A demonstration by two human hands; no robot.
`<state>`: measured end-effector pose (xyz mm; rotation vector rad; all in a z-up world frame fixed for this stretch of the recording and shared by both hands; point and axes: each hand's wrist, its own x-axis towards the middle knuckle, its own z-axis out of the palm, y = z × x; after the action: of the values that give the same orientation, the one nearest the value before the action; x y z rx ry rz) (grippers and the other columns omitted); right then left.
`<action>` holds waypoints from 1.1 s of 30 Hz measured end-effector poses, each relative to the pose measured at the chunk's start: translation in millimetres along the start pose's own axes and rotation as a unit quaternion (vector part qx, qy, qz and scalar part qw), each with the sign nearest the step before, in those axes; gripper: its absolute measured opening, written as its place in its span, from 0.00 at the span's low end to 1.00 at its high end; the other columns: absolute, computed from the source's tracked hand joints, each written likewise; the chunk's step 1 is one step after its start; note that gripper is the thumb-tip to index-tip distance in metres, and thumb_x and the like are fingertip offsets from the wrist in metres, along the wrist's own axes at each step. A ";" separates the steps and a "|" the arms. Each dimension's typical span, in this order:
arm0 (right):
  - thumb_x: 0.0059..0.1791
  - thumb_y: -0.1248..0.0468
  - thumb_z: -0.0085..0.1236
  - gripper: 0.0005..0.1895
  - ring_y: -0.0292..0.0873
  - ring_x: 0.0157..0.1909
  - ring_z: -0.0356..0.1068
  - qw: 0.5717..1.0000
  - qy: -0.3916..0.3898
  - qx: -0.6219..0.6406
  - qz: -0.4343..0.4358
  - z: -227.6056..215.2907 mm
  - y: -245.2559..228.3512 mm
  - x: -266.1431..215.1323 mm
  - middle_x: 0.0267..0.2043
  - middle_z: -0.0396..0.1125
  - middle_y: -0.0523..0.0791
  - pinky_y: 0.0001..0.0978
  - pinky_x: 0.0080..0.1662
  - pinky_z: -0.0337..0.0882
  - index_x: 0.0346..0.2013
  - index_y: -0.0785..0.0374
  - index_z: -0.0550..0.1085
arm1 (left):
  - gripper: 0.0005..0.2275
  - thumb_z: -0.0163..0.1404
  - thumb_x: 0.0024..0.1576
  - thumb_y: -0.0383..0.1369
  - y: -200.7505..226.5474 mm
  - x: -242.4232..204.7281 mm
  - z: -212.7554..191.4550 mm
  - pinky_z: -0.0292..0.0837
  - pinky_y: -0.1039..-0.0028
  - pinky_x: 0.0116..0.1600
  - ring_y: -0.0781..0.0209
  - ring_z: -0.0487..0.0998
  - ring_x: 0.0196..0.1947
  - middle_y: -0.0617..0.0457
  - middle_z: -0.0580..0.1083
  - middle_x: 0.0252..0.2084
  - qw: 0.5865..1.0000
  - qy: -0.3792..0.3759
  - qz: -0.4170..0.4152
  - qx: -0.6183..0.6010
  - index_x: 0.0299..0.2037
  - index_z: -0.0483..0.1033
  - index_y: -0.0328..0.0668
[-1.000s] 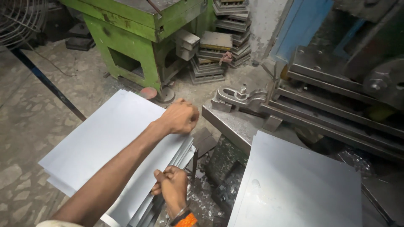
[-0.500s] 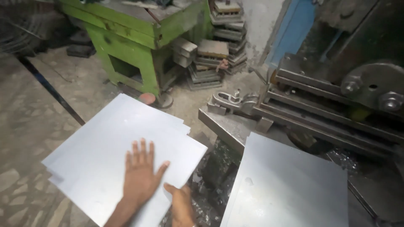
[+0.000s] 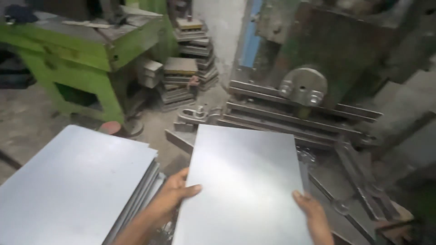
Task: Feeding flat metal sheets into an industrial press to stamp holes and stacking the finished plates.
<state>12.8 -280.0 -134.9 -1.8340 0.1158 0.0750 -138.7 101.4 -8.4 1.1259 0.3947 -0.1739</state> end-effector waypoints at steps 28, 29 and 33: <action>0.48 0.82 0.43 0.25 0.41 0.56 0.67 0.962 -0.033 0.260 -0.082 -98.5 59.4 106.2 0.60 0.69 0.49 0.25 0.59 0.61 0.59 0.75 0.72 | 0.18 0.50 0.57 0.24 21.2 96.6 134.2 0.79 0.66 0.53 0.43 0.84 0.42 0.30 0.80 0.45 0.987 0.105 0.079 0.091 0.57 0.74 0.27; 0.47 0.81 0.41 0.27 0.40 0.54 0.66 0.964 -0.045 0.246 -0.094 -99.0 58.9 102.5 0.59 0.69 0.49 0.25 0.56 0.61 0.61 0.75 0.71 | 0.17 0.51 0.56 0.24 17.1 101.1 132.2 0.79 0.67 0.50 0.44 0.84 0.39 0.31 0.80 0.43 0.986 0.109 0.088 0.090 0.57 0.74 0.27; 0.47 0.79 0.38 0.28 0.41 0.58 0.65 0.959 -0.059 0.254 -0.108 -99.4 52.2 96.0 0.60 0.68 0.50 0.24 0.58 0.58 0.62 0.76 0.70 | 0.17 0.52 0.56 0.24 20.7 96.1 134.5 0.81 0.70 0.46 0.46 0.85 0.36 0.32 0.81 0.42 0.986 0.118 0.079 0.092 0.56 0.74 0.27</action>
<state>101.0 -393.4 -169.5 -1.3153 -0.1396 -0.0012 -14.2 -5.2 21.1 1.3604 0.5040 0.0659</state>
